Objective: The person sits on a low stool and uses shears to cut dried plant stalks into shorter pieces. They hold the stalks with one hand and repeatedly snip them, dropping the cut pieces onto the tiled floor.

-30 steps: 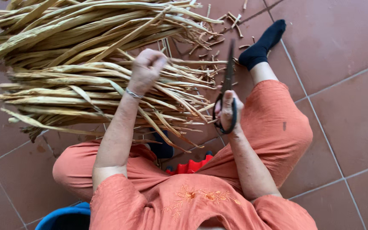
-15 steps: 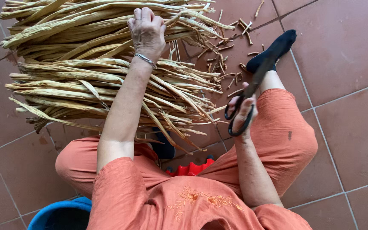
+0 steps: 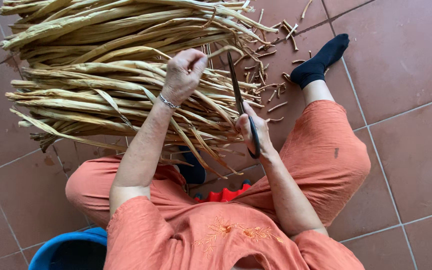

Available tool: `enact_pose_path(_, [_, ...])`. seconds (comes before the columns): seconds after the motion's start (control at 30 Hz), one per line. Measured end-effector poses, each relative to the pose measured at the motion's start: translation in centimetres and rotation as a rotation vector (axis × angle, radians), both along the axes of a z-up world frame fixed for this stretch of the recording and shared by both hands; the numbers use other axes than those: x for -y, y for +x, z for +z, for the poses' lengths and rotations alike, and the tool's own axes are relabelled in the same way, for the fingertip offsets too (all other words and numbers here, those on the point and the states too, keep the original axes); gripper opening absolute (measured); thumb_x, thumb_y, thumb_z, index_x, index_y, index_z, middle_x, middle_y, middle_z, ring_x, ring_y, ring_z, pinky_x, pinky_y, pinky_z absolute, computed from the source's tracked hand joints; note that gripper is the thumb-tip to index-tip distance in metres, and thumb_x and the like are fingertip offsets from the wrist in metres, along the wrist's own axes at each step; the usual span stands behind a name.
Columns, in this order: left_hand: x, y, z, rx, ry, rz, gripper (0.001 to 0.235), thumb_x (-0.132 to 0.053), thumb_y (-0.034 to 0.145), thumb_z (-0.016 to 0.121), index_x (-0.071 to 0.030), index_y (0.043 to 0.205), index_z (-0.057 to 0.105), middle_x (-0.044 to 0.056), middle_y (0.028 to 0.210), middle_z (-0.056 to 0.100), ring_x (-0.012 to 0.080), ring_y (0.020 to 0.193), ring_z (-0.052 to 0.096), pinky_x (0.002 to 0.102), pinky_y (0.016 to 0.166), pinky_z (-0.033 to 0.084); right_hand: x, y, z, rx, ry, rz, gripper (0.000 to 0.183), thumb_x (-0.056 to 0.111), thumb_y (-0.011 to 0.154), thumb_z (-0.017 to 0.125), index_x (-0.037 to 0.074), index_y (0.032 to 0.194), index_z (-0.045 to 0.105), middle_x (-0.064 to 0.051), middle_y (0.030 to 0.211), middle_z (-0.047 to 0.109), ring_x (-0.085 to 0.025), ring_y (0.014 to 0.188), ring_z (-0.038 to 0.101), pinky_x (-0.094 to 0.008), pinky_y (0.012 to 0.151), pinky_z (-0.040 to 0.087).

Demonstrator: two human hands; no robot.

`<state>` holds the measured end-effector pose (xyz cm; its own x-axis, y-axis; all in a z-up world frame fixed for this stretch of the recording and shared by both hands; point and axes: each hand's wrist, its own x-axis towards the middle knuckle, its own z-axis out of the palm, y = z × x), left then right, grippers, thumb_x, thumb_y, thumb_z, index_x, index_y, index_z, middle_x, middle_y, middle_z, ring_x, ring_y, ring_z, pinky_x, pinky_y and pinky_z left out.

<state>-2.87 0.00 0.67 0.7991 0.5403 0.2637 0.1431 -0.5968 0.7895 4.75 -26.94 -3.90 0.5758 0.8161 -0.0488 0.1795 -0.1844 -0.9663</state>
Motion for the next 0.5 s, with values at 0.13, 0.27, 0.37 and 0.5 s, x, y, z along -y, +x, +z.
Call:
enact_pose_path(0.13, [1.1,0.0,0.6,-0.072,0.157,-0.065,0.005,-0.01,0.097,0.073,-0.007,0.095,0.072,0.007,0.09,0.07,0.0224,0.087,0.065,0.038,0.078,0.053,-1.0,-0.4,0.5,-0.017,0.019,-0.045,0.07,0.059,0.107,0.046,0.006,0.152,0.05,-0.003,0.067,0.061,-0.007,0.062,0.058,-0.026,0.059,0.05])
enact_pose_path(0.27, [1.0,0.2,0.8,0.003,0.501,-0.053,0.009,-0.016,0.089,0.075,-0.012,0.084,0.069,0.009,0.095,0.07,0.0277,0.098,0.063,0.045,0.088,0.049,-1.4,-1.2,0.4,-0.137,-0.012,-0.113,0.061,0.057,0.106,0.048,0.006,0.137,0.063,-0.001,0.062,0.058,-0.007,0.054,0.058,-0.027,0.051,0.047])
enact_pose_path(0.37, [0.9,-0.1,0.5,-0.09,0.694,-0.079,0.011,-0.026,0.086,0.071,-0.018,0.079,0.068,0.004,0.09,0.069,0.0228,0.093,0.065,0.056,0.092,0.043,-1.0,-1.5,-0.2,-0.174,-0.033,-0.128,0.055,0.053,0.107,0.049,0.006,0.13,0.067,0.0,0.06,0.058,-0.006,0.053,0.057,-0.026,0.05,0.045])
enact_pose_path(0.5, [-0.2,0.3,-0.7,-0.806,0.231,-0.187,0.026,-0.034,0.111,0.053,-0.013,0.102,0.065,0.009,0.079,0.064,0.0261,0.074,0.061,0.048,0.085,0.052,-1.2,-0.7,-0.6,-0.226,-0.161,-0.037,0.047,0.049,0.104,0.05,0.011,0.125,0.066,-0.004,0.061,0.061,-0.011,0.054,0.063,-0.032,0.047,0.051])
